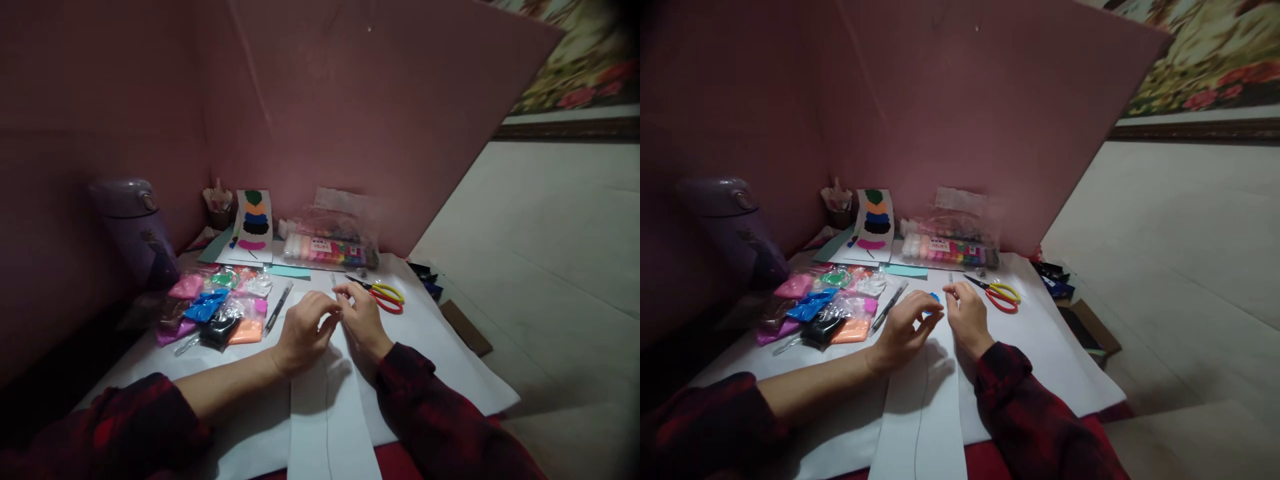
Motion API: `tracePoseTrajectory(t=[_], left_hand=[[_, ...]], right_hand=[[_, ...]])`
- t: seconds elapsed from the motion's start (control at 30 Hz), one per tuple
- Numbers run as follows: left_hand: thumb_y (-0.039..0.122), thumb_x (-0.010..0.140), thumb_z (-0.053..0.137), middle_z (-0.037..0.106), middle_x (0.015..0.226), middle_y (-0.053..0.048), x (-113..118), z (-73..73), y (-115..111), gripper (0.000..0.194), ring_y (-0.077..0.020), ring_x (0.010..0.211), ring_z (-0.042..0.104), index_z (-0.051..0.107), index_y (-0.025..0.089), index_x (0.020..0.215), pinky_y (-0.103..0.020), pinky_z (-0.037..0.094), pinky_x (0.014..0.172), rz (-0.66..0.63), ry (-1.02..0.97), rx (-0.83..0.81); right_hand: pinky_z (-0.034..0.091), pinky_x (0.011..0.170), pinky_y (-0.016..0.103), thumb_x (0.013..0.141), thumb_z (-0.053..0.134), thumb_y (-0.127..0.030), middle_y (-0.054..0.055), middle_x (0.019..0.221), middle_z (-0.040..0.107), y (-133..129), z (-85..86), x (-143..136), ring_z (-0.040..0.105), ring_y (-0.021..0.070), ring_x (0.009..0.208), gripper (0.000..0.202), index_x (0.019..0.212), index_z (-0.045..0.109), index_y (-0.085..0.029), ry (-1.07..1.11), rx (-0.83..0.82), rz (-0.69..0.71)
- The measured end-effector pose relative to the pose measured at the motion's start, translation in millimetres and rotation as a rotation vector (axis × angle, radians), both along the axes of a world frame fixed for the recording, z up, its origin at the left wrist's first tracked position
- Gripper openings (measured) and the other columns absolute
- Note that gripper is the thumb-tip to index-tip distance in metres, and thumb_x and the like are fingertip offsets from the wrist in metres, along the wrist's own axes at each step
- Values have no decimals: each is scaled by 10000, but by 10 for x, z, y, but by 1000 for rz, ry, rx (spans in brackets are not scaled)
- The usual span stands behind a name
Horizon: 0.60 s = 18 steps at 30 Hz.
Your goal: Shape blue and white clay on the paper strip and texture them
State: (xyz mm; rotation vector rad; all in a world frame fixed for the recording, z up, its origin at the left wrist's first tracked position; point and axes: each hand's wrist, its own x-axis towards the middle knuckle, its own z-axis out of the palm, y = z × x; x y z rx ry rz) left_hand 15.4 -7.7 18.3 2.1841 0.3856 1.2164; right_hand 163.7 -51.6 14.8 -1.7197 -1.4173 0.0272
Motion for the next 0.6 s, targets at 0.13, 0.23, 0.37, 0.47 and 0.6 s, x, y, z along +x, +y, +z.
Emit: tracePoseTrajectory(t=[0.13, 0.23, 0.37, 0.47, 0.6], left_hand=[[207, 903, 526, 697, 782, -78, -17, 124, -177, 177, -186, 763, 565, 636, 176, 768, -322, 439, 737, -97, 6, 272], [255, 921, 540, 721, 777, -55, -35, 190, -282, 220, -178, 756, 577, 666, 186, 756, -335, 421, 753, -149, -18, 358], [292, 909, 587, 709, 751, -22, -52, 201, -374, 157, -159, 749, 561, 707, 202, 865, -328, 385, 753, -167, -126, 470], [260, 905, 588, 683, 715, -8, -47, 187, -400, 139, -148, 730, 534, 695, 188, 852, -320, 372, 749, -143, -183, 518], [188, 890, 591, 683, 705, 6, -38, 210, -402, 110, -141, 723, 519, 674, 187, 818, -316, 364, 766, -107, -229, 521]], right_hand=[[460, 726, 327, 824, 545, -205, 63, 862, 685, 69, 184, -41, 611, 190, 763, 126, 804, 667, -181, 12, -126, -43], [446, 701, 319, 818, 568, -223, 50, 821, 689, 104, 288, -117, 606, 188, 744, 112, 774, 666, -190, 37, -202, -68], [438, 691, 299, 834, 568, -253, 35, 804, 697, 152, 363, -211, 609, 173, 735, 131, 773, 672, -201, 83, -249, -92], [438, 681, 290, 826, 574, -251, 32, 788, 698, 197, 377, -255, 609, 169, 731, 126, 771, 676, -201, 118, -253, -99], [439, 635, 264, 810, 582, -260, 14, 727, 688, 256, 366, -308, 604, 157, 701, 130, 745, 681, -206, 168, -222, -68]])
